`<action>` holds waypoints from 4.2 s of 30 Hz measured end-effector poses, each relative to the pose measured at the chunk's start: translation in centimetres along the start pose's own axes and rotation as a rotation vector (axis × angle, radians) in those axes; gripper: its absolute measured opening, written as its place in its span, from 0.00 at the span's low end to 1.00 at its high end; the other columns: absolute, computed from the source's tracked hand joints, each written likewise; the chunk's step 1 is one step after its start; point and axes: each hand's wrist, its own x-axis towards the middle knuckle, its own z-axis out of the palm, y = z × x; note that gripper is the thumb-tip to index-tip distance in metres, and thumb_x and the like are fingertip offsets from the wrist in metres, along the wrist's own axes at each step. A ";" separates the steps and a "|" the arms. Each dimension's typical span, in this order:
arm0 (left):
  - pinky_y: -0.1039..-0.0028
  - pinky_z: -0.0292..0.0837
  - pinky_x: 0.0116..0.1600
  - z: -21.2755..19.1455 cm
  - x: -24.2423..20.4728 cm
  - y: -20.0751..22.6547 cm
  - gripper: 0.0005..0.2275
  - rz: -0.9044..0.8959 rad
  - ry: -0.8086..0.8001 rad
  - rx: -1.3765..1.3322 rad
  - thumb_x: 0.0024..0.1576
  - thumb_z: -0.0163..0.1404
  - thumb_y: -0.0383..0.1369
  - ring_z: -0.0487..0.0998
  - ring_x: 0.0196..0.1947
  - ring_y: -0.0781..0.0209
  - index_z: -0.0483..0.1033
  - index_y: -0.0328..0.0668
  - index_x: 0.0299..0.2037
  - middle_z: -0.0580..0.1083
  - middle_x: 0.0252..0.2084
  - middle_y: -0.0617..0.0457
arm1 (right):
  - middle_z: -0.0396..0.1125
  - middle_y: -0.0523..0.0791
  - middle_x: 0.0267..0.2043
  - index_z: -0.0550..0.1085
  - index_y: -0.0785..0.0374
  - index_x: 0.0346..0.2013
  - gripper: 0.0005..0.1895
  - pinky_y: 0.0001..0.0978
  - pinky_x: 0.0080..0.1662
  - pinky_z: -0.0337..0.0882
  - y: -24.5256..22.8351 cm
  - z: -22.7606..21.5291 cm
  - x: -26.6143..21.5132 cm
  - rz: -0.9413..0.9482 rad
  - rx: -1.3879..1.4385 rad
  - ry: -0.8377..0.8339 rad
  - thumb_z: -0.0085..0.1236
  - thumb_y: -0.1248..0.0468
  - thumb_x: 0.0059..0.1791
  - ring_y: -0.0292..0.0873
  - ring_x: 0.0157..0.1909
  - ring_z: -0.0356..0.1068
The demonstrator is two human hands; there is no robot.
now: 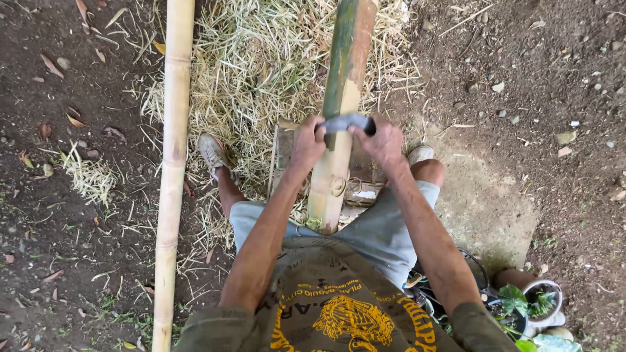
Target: Shave or plane the outer surface of a bamboo stalk using a curved blade.
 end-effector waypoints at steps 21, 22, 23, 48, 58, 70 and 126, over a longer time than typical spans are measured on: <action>0.58 0.69 0.56 0.1 9.9 1.5 0.09 0.324 0.085 -0.040 0.57 0.52 0.20 0.73 0.47 0.45 0.68 0.35 0.46 0.71 0.43 0.42 | 0.69 0.46 0.19 0.70 0.62 0.32 0.27 0.41 0.27 0.73 0.2 -0.9 7.0 0.040 0.042 0.140 0.72 0.44 0.47 0.46 0.20 0.72; 0.58 0.69 0.56 0.2 9.1 1.3 0.09 0.326 0.084 -0.040 0.57 0.52 0.20 0.73 0.47 0.45 0.68 0.35 0.46 0.71 0.43 0.42 | 0.69 0.46 0.19 0.70 0.62 0.32 0.27 0.41 0.27 0.73 0.2 -0.7 6.3 0.041 0.042 0.142 0.72 0.44 0.47 0.46 0.20 0.72; 0.59 0.69 0.56 0.3 8.2 1.1 0.08 0.290 0.060 -0.038 0.58 0.51 0.21 0.73 0.47 0.45 0.67 0.35 0.46 0.71 0.43 0.42 | 0.70 0.46 0.20 0.71 0.63 0.31 0.26 0.41 0.27 0.73 0.1 -0.5 5.5 0.016 0.061 0.161 0.72 0.44 0.47 0.47 0.20 0.72; 0.52 0.69 0.50 -1.1 -12.6 -3.1 0.07 0.130 0.024 -0.044 0.60 0.49 0.25 0.74 0.43 0.38 0.66 0.34 0.46 0.72 0.41 0.37 | 0.73 0.52 0.25 0.75 0.63 0.34 0.24 0.43 0.32 0.75 -2.5 0.1 -10.4 -0.090 0.077 -0.023 0.72 0.45 0.45 0.54 0.27 0.76; 0.58 0.73 0.42 -5.1 -6.9 -0.3 0.06 -0.122 -0.176 -0.073 0.57 0.52 0.27 0.79 0.34 0.47 0.74 0.34 0.41 0.76 0.33 0.42 | 0.73 0.52 0.25 0.78 0.63 0.42 0.28 0.46 0.35 0.76 -2.6 -1.2 -4.3 -0.092 0.164 -0.167 0.70 0.42 0.43 0.51 0.27 0.76; 0.56 0.65 0.59 -1.7 10.6 2.0 0.05 0.276 0.108 0.201 0.55 0.58 0.30 0.76 0.40 0.52 0.81 0.38 0.38 0.77 0.37 0.46 | 0.69 0.44 0.20 0.72 0.62 0.29 0.28 0.42 0.26 0.72 -0.1 -0.4 7.2 0.162 0.051 0.117 0.71 0.40 0.45 0.43 0.19 0.69; 0.55 0.67 0.57 -2.1 7.3 1.3 0.07 0.217 0.067 0.074 0.55 0.58 0.29 0.74 0.48 0.43 0.81 0.37 0.41 0.78 0.42 0.42 | 0.73 0.49 0.24 0.73 0.64 0.36 0.28 0.46 0.29 0.75 -2.1 -1.6 3.6 0.286 0.036 0.022 0.68 0.41 0.48 0.51 0.23 0.75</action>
